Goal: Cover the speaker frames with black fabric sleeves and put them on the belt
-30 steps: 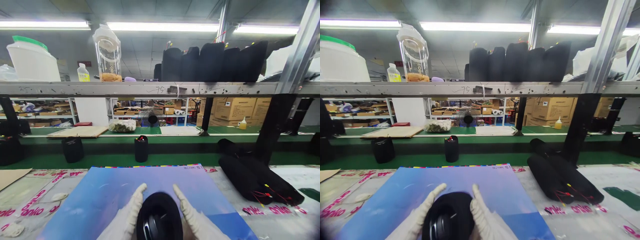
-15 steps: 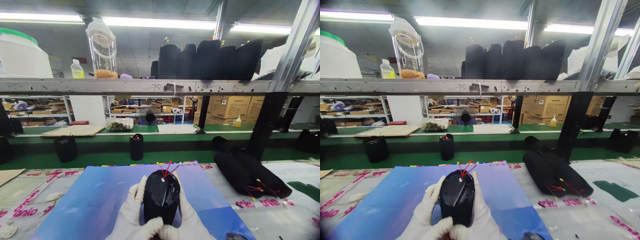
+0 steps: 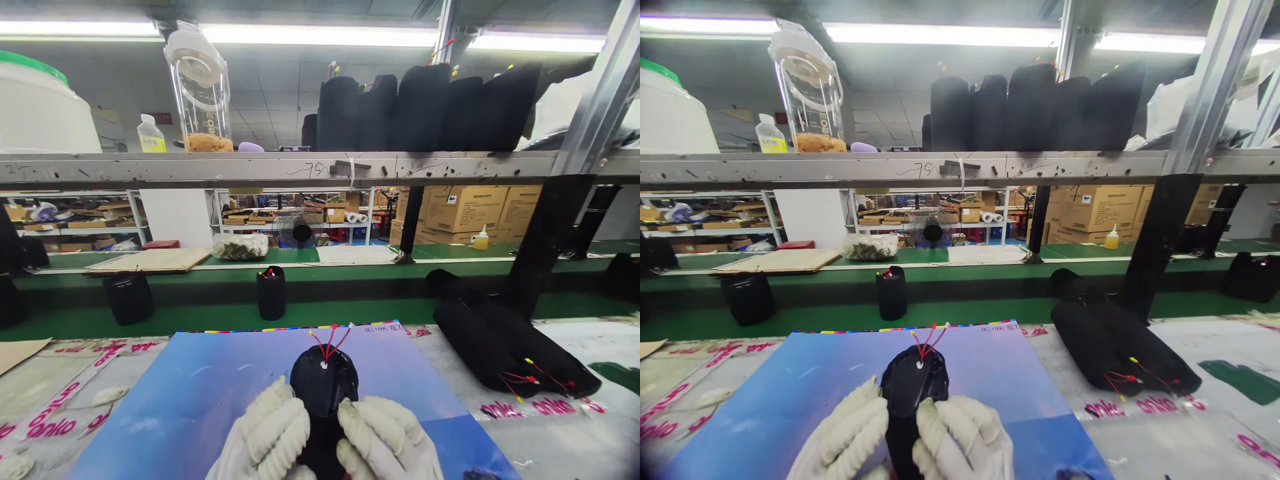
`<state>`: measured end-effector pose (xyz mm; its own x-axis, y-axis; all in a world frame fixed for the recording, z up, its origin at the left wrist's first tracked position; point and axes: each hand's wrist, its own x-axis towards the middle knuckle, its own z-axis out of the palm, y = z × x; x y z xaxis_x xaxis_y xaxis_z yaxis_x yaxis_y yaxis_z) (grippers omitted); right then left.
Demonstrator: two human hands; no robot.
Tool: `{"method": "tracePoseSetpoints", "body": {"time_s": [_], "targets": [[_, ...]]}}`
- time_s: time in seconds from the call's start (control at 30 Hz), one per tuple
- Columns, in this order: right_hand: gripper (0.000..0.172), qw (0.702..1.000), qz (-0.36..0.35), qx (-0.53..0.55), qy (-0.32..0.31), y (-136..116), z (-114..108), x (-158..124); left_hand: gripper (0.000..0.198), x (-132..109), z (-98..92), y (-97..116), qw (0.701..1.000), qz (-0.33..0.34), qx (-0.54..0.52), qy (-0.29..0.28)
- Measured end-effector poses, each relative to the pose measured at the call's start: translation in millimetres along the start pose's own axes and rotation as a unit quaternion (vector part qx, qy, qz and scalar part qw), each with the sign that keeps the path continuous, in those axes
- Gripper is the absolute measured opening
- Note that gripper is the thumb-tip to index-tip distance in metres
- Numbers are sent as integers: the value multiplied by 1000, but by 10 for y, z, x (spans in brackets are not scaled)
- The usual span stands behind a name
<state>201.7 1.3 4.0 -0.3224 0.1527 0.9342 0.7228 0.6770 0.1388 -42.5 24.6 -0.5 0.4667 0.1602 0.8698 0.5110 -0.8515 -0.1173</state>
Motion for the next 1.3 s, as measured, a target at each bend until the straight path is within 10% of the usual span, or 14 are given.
{"method": "tracePoseSetpoints", "body": {"time_s": [0.33, 0.63, 0.77, 0.93, 1.03, 1.3], "targets": [[9, 987, 40, 76, -133, 46, 22, 443, 29, 622, 80, 43, 999, 23, -30, -24], [54, 879, 240, 279, -303, 81, -54, 518, 30, 537, 41, 0, 993, -58, -94, -51], [68, 854, 306, 300, -294, 33, -53, 503, 26, 530, 98, 4, 997, 1, -58, -43], [36, 856, 341, 336, -197, 55, -177, 427, 27, 519, 61, 41, 990, -24, -84, -108], [30, 876, 305, 354, -116, 103, -240, 385, 19, 515, 52, 37, 988, -27, -93, -123], [22, 925, 174, 296, -161, 76, 264, 218, 6, 576, 53, -14, 990, -40, -104, -83]]}}
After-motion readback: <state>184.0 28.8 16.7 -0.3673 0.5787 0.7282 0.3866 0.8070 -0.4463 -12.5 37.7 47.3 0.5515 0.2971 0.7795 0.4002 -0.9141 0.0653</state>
